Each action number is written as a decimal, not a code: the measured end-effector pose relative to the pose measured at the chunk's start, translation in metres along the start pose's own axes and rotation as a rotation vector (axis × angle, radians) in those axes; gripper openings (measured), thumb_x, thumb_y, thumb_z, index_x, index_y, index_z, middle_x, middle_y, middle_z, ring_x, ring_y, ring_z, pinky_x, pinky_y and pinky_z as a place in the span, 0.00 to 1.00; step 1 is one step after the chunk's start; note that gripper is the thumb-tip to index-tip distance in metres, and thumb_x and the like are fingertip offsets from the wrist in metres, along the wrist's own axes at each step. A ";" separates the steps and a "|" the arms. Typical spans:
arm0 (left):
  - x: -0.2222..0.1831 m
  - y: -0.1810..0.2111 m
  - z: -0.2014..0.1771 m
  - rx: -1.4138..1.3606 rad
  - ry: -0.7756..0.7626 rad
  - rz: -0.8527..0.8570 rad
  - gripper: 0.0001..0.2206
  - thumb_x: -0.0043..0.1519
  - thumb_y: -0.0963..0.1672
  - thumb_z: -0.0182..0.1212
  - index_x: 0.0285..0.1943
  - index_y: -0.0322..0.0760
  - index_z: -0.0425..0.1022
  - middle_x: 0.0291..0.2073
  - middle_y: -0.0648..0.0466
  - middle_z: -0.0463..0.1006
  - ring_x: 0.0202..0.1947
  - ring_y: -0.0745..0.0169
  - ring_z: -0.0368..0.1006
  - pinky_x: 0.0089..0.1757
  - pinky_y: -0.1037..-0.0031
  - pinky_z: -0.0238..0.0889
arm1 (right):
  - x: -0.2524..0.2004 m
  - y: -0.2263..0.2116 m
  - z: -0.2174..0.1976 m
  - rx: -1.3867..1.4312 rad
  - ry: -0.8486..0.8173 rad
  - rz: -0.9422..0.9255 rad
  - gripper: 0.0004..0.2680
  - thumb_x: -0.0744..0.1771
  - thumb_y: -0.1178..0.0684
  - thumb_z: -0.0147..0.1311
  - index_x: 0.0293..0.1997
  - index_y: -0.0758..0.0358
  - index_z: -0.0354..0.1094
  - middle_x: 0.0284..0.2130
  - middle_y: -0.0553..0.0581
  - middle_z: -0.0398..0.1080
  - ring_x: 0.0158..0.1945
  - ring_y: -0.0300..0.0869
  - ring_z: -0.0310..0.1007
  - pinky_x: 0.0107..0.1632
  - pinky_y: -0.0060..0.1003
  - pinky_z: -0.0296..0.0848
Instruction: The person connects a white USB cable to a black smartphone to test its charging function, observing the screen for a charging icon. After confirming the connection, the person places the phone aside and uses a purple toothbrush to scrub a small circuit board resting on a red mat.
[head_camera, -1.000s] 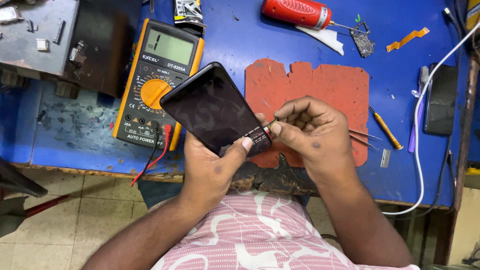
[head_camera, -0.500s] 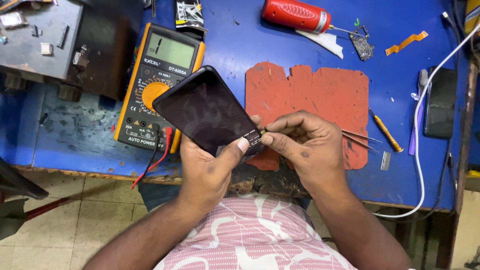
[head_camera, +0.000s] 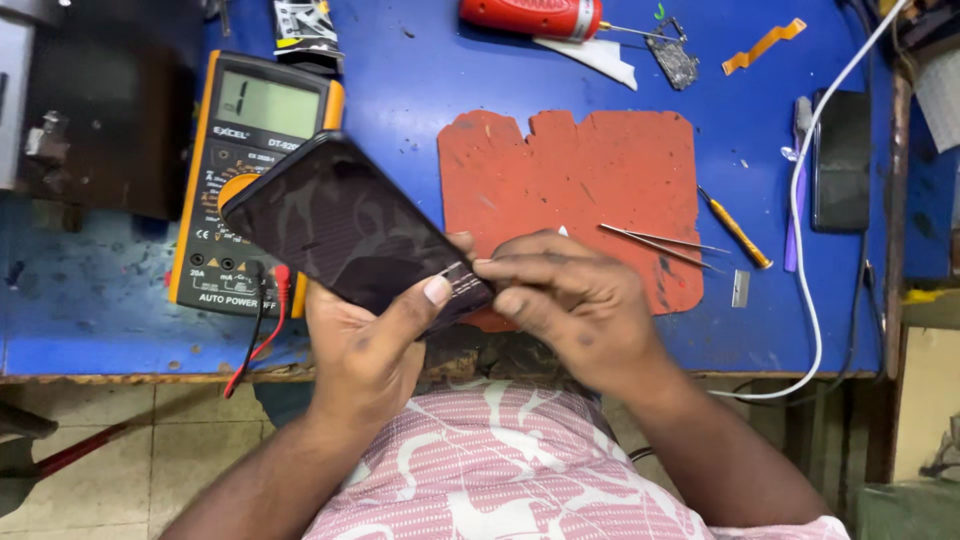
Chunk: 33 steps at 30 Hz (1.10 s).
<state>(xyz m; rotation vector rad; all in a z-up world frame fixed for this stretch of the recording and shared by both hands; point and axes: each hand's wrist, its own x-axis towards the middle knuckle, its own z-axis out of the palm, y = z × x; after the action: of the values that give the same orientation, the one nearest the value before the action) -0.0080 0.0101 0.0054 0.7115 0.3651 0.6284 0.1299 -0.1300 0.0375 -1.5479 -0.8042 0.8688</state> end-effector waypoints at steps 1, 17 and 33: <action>0.002 0.001 0.001 0.049 -0.061 -0.033 0.14 0.63 0.34 0.60 0.58 0.24 0.70 0.50 0.43 0.80 0.50 0.57 0.79 0.55 0.65 0.73 | -0.001 -0.002 -0.005 0.007 0.048 -0.024 0.09 0.69 0.62 0.58 0.56 0.72 0.74 0.48 0.61 0.75 0.48 0.39 0.77 0.51 0.33 0.78; 0.030 0.028 0.002 0.235 -0.053 0.035 0.18 0.67 0.41 0.68 0.61 0.22 0.70 0.45 0.42 0.79 0.44 0.56 0.75 0.50 0.58 0.70 | 0.002 0.013 -0.045 0.486 0.164 -0.052 0.13 0.67 0.68 0.60 0.56 0.68 0.64 0.46 0.60 0.75 0.50 0.41 0.78 0.54 0.38 0.79; 0.016 0.007 0.043 -0.502 -0.283 -0.006 0.43 0.64 0.65 0.46 0.68 0.24 0.65 0.50 0.42 0.75 0.51 0.47 0.74 0.55 0.53 0.69 | -0.038 0.021 -0.044 0.079 0.071 0.018 0.10 0.66 0.59 0.62 0.50 0.71 0.72 0.40 0.56 0.79 0.42 0.36 0.80 0.45 0.31 0.78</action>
<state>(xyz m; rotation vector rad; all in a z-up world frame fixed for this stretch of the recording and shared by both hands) 0.0232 0.0039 0.0391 0.3093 -0.0564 0.5729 0.1501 -0.1872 0.0247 -1.5093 -0.6982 0.8445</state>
